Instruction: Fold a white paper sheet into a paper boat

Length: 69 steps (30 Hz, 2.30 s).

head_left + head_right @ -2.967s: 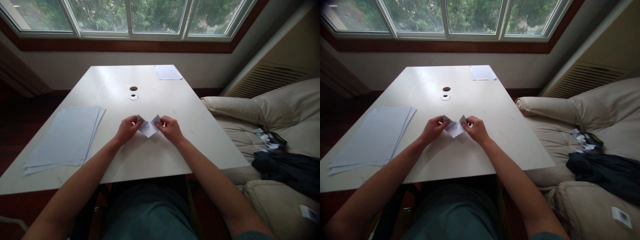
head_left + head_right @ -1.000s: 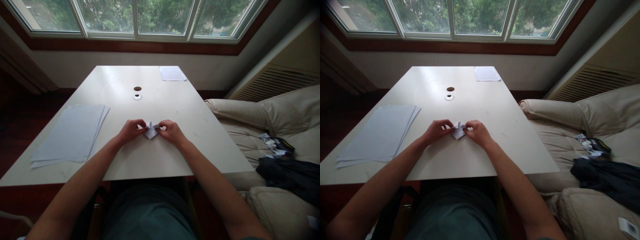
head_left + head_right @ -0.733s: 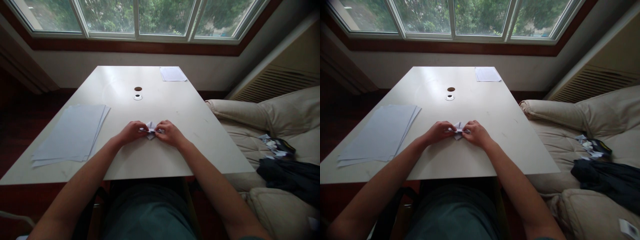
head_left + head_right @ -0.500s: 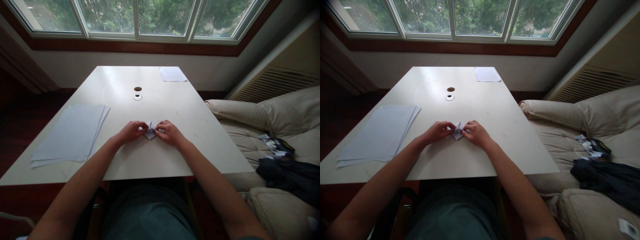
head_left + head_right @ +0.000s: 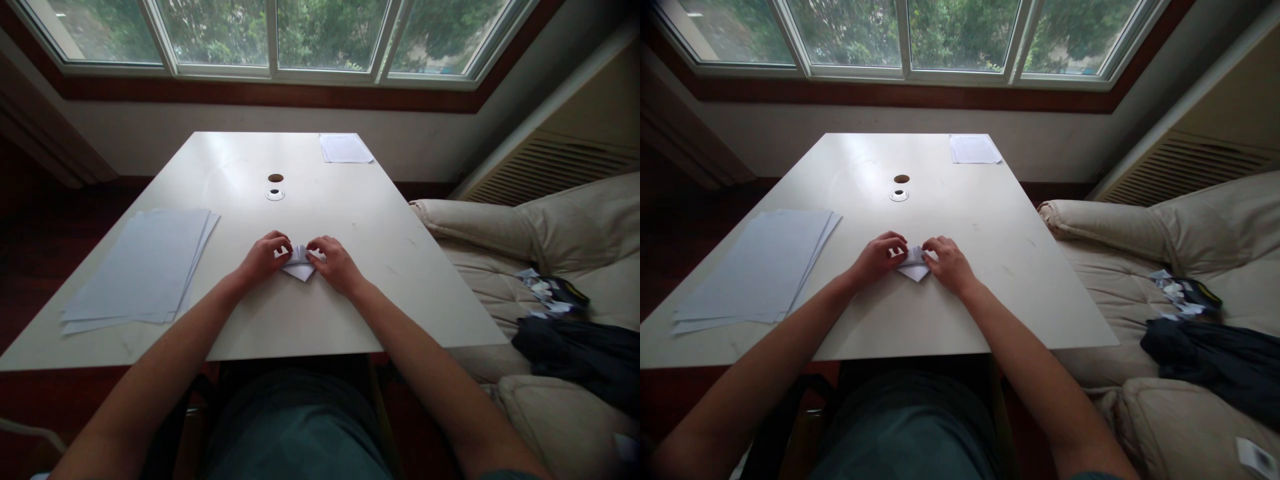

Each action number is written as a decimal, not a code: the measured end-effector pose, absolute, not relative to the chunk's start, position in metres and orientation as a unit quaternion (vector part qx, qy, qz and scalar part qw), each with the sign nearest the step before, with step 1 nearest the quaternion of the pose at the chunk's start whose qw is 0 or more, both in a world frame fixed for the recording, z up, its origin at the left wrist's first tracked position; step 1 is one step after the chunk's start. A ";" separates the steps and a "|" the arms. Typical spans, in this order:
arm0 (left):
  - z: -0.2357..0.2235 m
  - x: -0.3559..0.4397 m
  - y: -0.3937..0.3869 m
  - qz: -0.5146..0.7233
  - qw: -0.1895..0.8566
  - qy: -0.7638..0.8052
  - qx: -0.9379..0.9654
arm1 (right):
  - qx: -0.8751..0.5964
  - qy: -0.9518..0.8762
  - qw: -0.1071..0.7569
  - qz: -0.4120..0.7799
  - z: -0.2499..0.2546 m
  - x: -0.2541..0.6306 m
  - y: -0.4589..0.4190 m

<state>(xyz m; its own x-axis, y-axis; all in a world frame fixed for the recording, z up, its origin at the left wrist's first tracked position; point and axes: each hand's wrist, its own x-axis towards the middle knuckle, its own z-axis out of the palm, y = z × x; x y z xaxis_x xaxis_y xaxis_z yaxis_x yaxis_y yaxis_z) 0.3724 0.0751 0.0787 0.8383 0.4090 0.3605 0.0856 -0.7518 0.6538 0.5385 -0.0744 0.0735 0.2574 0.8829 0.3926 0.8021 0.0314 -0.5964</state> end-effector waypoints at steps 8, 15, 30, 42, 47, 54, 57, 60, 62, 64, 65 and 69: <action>0.091 0.366 0.071 0.190 0.226 0.063 0.953 | -0.668 -0.662 0.338 0.027 0.075 0.543 -0.072; 0.104 0.355 0.073 0.124 0.224 0.025 0.966 | -0.653 -0.701 0.284 0.051 0.083 0.552 -0.082; 0.092 0.365 0.077 0.182 0.311 0.146 0.921 | -0.656 -0.662 0.350 0.093 0.073 0.551 -0.075; 0.089 0.369 0.076 0.191 0.289 0.123 0.930 | -0.646 -0.683 0.335 0.060 0.076 0.543 -0.075; 0.088 0.371 0.074 0.189 0.282 0.153 0.928 | -0.662 -0.645 0.373 0.087 0.075 0.538 -0.075; 0.086 0.375 0.066 0.204 0.287 0.212 0.912 | -0.683 -0.578 0.422 0.148 0.077 0.533 -0.075; 0.081 0.377 0.066 0.217 0.265 0.216 0.915 | -0.684 -0.576 0.426 0.137 0.076 0.533 -0.074; 0.078 0.378 0.066 0.214 0.241 0.204 0.924 | -0.678 -0.575 0.436 0.142 0.074 0.533 -0.074; 0.080 0.376 0.066 0.204 0.243 0.190 0.929 | -0.670 -0.571 0.448 0.156 0.073 0.533 -0.074; 0.084 0.374 0.067 0.190 0.261 0.175 0.930 | -0.664 -0.567 0.459 0.161 0.073 0.532 -0.075; 0.086 0.372 0.067 0.183 0.274 0.168 0.929 | -0.663 -0.567 0.462 0.159 0.074 0.532 -0.075; 0.093 0.368 0.068 0.170 0.332 0.176 0.911 | -0.652 -0.579 0.464 0.154 0.079 0.529 -0.077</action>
<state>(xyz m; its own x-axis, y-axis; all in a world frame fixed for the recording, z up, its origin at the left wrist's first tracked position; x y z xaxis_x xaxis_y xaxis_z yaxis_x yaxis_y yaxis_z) 0.3680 0.0680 0.0929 0.8807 0.4328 0.1922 0.2076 -0.7176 0.6648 0.5293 -0.0774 0.0786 0.2825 0.8981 0.3369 0.6125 0.1014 -0.7840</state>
